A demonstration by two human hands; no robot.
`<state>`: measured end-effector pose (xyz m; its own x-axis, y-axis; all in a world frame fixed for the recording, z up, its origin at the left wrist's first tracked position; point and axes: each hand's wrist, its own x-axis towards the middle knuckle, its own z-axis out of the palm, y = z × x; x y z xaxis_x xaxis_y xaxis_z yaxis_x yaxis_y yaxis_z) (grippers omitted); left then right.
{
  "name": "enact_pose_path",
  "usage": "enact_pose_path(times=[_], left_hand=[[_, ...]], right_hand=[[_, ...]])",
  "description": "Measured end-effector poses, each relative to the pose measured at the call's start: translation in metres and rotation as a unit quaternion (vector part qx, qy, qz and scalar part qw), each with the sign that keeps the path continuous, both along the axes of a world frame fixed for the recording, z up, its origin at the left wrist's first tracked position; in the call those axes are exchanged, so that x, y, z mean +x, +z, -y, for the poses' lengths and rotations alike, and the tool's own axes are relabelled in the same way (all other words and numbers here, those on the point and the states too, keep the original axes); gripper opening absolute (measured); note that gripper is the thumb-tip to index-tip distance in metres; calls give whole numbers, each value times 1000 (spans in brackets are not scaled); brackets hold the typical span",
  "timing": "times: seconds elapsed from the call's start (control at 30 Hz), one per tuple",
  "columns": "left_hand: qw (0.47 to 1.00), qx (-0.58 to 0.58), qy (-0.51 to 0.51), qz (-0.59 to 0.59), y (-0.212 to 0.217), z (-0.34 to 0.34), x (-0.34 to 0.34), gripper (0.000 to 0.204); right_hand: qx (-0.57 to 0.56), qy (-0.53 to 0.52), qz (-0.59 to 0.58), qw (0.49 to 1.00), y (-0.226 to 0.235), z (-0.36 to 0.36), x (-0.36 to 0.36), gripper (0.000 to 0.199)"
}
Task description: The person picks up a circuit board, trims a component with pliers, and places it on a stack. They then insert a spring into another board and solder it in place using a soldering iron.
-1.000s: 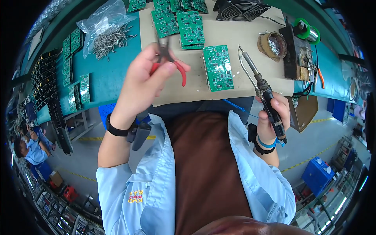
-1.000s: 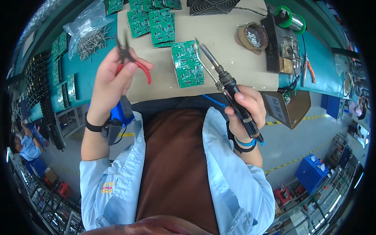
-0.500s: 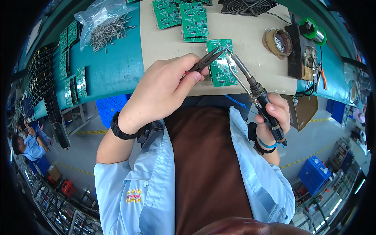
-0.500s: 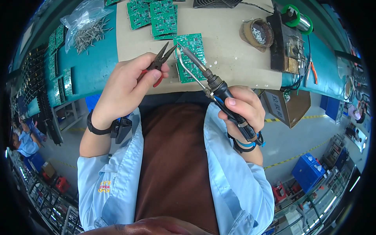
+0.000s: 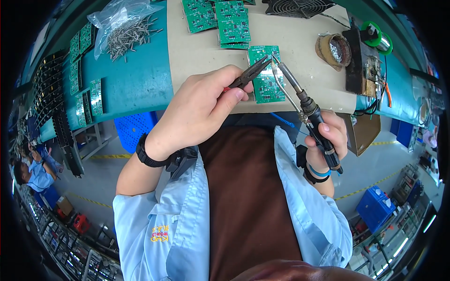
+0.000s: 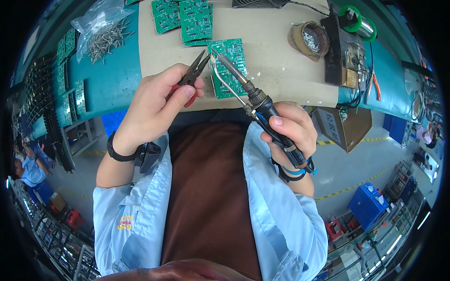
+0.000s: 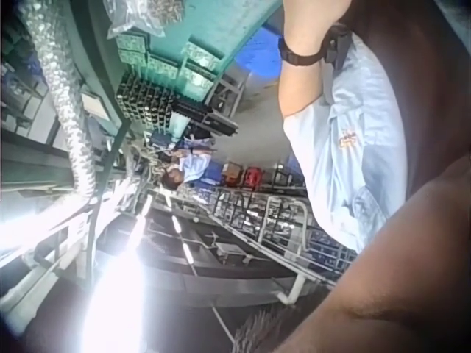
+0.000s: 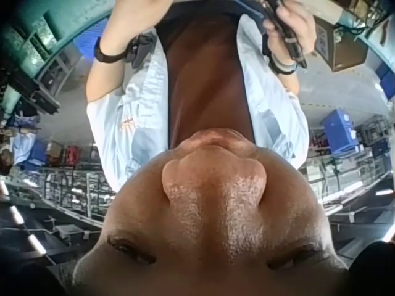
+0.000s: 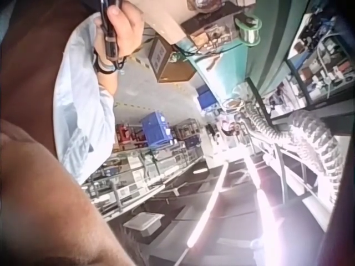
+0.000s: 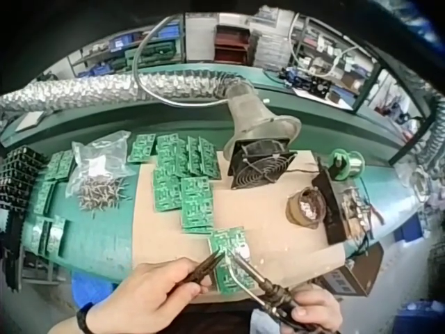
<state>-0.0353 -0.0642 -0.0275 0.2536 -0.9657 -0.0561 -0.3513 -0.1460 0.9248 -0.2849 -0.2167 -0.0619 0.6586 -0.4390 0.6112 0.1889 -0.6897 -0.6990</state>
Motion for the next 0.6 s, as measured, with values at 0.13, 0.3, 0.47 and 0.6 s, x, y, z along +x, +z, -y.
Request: enact_pose_path(times=[0.13,0.3,0.47,0.6], left_hand=[[984,-34,52,-169,-8,-3,-3,11],[973,-25,84,-212,-5,-6,5,12],[997,48,65,-9,0,-14,15,12],[949,100,132,268,-4,-26,38,19]], right_hand=[[-1,-14,-17,1000,2,-1,0,41],[-1,-26,-6,1000,-1,-1,-1,41],[-3,-27,2,1000,-1,0,0,40],[61,-65,37,995,-20,13,-2,43]])
